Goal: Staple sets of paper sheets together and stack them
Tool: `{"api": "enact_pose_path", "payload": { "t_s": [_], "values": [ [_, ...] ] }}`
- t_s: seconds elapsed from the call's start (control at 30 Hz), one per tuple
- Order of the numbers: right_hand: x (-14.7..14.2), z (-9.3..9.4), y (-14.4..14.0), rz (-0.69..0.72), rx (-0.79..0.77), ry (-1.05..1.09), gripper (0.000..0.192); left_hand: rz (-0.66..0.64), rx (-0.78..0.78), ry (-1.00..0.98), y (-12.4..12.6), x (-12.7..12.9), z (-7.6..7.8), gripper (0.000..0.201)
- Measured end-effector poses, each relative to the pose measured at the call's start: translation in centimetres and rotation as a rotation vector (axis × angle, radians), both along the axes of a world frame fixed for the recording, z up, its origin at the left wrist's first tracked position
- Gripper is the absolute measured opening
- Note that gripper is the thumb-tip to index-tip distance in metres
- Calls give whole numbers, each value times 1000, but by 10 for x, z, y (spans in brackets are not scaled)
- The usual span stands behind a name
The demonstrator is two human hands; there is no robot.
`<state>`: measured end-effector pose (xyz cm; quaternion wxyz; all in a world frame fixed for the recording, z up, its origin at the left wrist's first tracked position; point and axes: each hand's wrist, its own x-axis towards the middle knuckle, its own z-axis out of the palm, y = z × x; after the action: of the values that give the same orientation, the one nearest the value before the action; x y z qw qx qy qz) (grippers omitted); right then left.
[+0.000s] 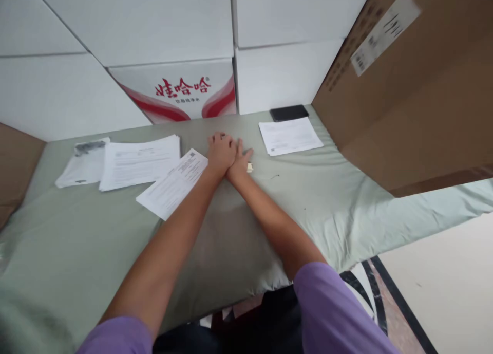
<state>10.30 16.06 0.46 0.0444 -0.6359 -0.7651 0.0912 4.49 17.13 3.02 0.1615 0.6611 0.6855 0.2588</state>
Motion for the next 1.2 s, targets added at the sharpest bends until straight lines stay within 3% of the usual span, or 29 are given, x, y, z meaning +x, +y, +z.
{"api": "enact_pose_path", "payload": {
  "t_s": [0.13, 0.27, 0.43, 0.57, 0.63, 0.8, 0.93, 1.13, 1.2],
  "values": [
    [-4, -2, 6, -95, 13, 42, 60, 67, 20, -25, 0, -5, 3, 35],
    [-4, -10, 4, -34, 72, 52, 59, 90, 43, 13, -5, -3, 0, 41],
    [-1, -7, -4, 9, 125, 32, 53, 144, 130, 81, -28, -4, 5, 32],
    [0, 10, -7, -37, 151, 144, 45, 253, 177, 96, -73, -48, 12, 31],
    [6, 22, -9, -53, 205, 226, 45, 402, 195, 111, -97, -82, 11, 34],
    [38, 33, -29, -187, 391, 476, 47, 698, 55, 64, -133, -148, -12, 59],
    [52, 13, -52, -326, 409, 613, 48, 710, 13, 3, -138, -160, -36, 75],
    [46, -8, -61, -226, 366, 733, 38, 560, 209, -236, -133, -183, -55, 23],
    [44, -8, -61, -187, 329, 790, 35, 510, 236, -328, -132, -193, -58, 19]
  ]
}}
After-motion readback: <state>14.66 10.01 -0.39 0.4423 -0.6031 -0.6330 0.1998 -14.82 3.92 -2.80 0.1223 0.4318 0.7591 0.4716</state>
